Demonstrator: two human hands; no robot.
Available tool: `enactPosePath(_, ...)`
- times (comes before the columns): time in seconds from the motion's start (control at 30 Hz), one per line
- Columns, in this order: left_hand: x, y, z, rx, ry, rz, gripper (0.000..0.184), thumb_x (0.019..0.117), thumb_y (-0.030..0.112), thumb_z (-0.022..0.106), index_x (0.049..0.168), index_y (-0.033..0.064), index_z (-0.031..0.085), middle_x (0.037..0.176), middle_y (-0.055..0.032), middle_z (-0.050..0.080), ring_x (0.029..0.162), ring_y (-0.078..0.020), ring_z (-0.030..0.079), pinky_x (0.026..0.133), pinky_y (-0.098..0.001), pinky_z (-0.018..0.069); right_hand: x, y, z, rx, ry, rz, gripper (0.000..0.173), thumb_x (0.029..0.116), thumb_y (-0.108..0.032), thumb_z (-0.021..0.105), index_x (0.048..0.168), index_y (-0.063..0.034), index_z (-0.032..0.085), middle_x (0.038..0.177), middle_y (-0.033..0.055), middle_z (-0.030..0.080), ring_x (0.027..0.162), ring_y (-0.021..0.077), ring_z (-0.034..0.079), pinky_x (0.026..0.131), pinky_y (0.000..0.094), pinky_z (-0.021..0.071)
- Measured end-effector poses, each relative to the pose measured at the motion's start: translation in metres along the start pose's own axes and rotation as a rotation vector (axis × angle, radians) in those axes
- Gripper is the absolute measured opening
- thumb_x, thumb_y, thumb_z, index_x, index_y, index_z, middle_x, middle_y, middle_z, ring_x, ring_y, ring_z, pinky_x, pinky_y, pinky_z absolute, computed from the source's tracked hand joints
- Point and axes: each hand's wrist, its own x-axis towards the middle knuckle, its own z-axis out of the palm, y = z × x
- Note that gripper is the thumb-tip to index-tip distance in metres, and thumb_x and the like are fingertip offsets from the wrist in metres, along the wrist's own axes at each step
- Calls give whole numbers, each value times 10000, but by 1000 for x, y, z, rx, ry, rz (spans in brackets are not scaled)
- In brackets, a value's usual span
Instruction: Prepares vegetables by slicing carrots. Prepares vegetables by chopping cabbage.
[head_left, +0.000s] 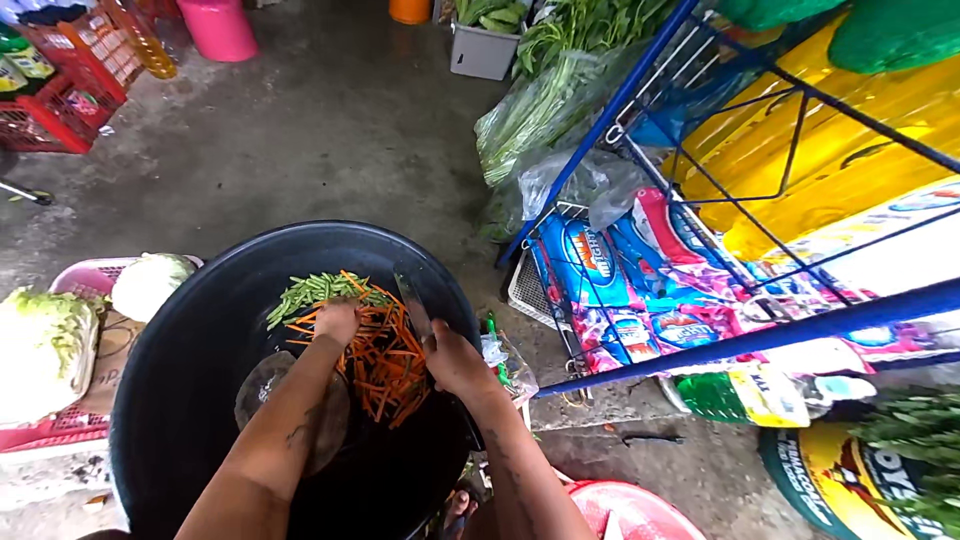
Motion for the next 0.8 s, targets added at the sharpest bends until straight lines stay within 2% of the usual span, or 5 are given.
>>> enactPosePath(0.17,-57,-54,-11,-662,82,-279,345,1019,263,628,1246,6,668,1204,-215,688,1134,-343,662,1023,-567,491,-1,-8,20,-72,8,-82,469,1146,-322,290,1559,-111,363,1248,209,657,1055,334,707,921,504,563)
enactPosePath(0.33,-117,-76,10,-904,110,-503,299,1001,207,650,1218,2,657,1050,-152,694,883,-218,669,835,-418,555,-9,-30,63,-240,-126,-140,481,1128,-272,348,1562,-64,355,1342,223,627,1251,358,629,1043,532,503)
enactPosePath(0.4,-125,-78,25,-843,106,-522,310,984,212,666,1213,3,661,1069,-174,707,937,-268,693,877,-465,563,-16,-36,80,-316,-184,-162,479,1122,-258,366,1553,-48,368,1353,226,622,1253,365,629,1042,539,504)
enactPosePath(0.53,-134,-72,21,-544,57,-519,340,989,263,658,1246,40,670,1247,-224,682,1212,-381,643,1040,-593,489,-25,-42,110,-440,-234,-169,456,1115,-250,365,1523,-48,396,1322,223,642,1233,370,646,1009,549,526)
enactPosePath(0.8,-128,-87,25,-568,135,-371,273,1023,157,603,1254,33,681,1241,-199,694,1171,-344,668,1047,-537,502,-33,-53,135,-514,-252,-137,427,1114,-242,362,1505,-78,411,1292,214,659,1211,378,658,978,558,542)
